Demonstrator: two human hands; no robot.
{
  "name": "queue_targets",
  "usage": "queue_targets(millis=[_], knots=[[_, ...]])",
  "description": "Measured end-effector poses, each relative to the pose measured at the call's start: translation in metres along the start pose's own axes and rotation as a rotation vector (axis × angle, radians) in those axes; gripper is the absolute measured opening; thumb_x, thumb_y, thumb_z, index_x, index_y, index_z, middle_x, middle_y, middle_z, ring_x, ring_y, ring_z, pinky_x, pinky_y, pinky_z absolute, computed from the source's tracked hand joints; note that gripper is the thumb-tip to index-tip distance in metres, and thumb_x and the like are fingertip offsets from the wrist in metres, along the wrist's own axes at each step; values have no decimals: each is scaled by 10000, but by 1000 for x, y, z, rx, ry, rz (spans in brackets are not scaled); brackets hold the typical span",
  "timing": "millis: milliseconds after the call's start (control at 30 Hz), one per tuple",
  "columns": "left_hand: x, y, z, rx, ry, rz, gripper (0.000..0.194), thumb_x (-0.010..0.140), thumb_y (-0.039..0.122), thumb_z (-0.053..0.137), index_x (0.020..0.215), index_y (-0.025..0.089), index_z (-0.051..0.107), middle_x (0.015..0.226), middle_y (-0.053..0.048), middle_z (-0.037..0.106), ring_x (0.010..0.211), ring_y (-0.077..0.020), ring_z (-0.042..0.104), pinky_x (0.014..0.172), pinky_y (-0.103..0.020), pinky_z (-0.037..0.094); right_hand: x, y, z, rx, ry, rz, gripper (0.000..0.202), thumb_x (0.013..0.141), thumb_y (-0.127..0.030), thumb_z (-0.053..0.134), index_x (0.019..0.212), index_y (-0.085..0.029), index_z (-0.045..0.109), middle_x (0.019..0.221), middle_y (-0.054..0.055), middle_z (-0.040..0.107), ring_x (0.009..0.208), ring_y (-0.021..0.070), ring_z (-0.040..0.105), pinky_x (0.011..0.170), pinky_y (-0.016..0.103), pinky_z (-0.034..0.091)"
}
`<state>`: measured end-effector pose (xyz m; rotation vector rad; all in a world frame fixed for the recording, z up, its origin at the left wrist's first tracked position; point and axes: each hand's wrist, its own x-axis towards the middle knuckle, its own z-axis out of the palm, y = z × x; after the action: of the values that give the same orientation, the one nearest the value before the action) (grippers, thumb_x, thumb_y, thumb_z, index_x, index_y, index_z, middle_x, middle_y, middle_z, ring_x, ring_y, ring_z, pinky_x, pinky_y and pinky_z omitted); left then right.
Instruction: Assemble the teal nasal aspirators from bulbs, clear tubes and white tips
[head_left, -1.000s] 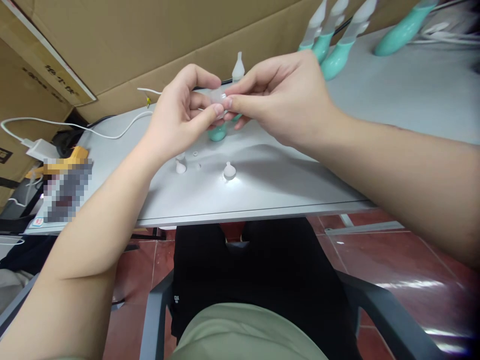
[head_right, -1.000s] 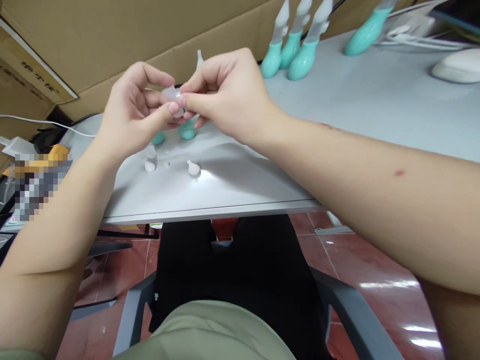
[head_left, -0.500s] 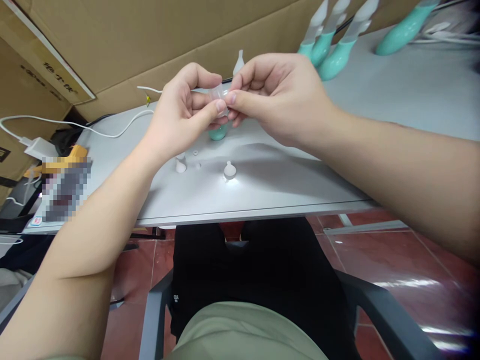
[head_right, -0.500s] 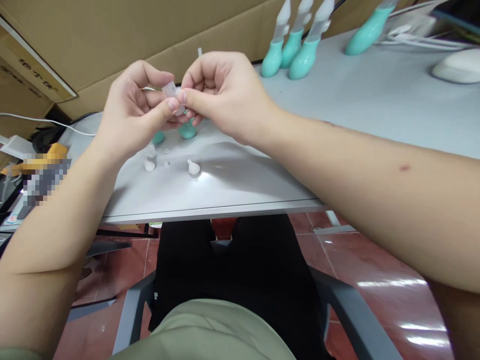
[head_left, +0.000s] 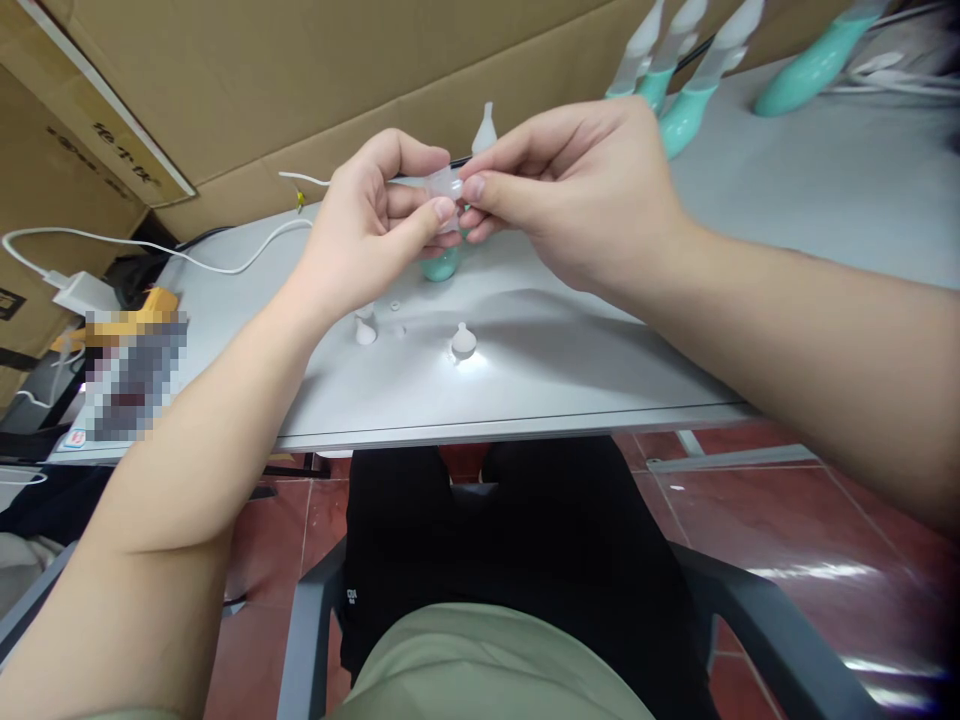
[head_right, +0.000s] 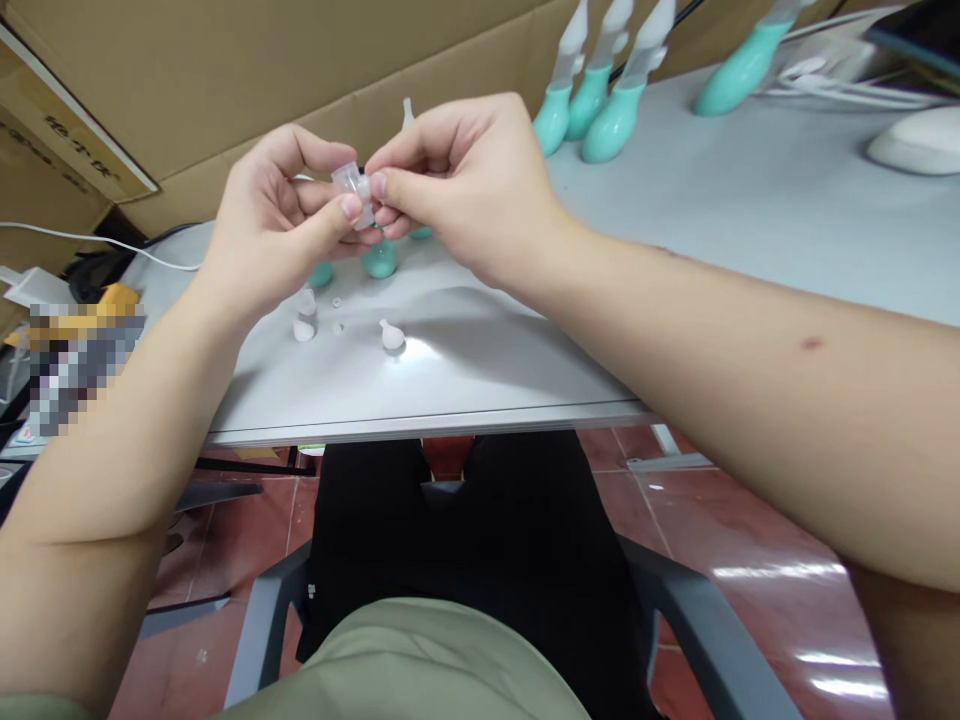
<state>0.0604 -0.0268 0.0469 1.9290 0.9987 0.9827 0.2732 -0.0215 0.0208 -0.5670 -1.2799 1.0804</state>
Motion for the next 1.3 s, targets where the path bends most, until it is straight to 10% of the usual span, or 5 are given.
queue_targets(millis=[700,967,1300], knots=[[-1,8,-3,59,-3,10,590,903,592,1084,1122,375,581,931,51,903,1039,-286,912,1077,-587,755,9,3,-13,-474,-145,-81,459,1075,122,686,879,-292,650,803,-22,635,765,173,589,771,363,443],[3,3,-8,39,53,19,550,793,407,1018,1136,380,589,920,34,890,1013,-336,937,1013,-590,771,17,4,-28,-488,-140,-165,361,1044,14,806,893,-296,699,813,-17,673,721,132,660,714,310,522],[-4,2,-13,476,-215,83,183,925,273,890,1074,299,787,1010,-36,910,984,-283,880,904,-447,701,59,28,-84,-897,-827,-12,413,758,140,987,851,-260,943,674,-139,771,522,24,561,526,187,353]])
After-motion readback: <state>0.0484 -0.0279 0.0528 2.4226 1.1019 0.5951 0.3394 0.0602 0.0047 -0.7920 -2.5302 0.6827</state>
